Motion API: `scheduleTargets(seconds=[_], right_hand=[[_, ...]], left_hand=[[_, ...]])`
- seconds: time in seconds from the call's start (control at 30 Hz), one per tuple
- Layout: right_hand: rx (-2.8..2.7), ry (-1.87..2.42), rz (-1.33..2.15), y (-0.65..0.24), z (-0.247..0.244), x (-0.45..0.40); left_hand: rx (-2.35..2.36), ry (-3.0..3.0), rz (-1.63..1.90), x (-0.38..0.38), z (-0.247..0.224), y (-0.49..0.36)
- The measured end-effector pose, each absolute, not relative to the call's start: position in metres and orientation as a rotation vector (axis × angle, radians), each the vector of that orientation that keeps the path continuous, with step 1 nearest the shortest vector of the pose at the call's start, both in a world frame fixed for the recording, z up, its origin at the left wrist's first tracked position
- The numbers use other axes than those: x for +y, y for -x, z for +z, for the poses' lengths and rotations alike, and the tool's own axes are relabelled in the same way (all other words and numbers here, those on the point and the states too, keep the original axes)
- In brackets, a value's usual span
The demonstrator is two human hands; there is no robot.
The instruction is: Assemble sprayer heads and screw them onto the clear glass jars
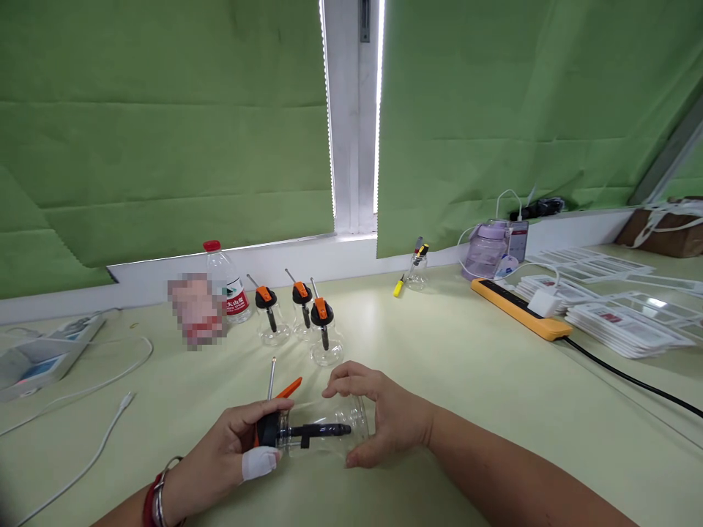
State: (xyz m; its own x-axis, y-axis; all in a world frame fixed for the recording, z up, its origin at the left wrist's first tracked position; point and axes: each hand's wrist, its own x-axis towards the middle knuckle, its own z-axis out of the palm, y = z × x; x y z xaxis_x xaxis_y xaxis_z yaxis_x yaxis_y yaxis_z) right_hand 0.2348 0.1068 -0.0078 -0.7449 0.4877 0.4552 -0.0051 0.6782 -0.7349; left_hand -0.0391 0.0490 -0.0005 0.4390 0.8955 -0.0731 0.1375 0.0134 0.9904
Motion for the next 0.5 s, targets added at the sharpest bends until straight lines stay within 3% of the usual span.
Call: scheduleTargets(seconds=[0.5], right_hand=[[-2.13, 0.517, 1.186, -0.2332, -0.0102, 0.1039]], left_hand=[[1.018, -1.493, 0.86, 0.0473, 0.0004, 0.0361]])
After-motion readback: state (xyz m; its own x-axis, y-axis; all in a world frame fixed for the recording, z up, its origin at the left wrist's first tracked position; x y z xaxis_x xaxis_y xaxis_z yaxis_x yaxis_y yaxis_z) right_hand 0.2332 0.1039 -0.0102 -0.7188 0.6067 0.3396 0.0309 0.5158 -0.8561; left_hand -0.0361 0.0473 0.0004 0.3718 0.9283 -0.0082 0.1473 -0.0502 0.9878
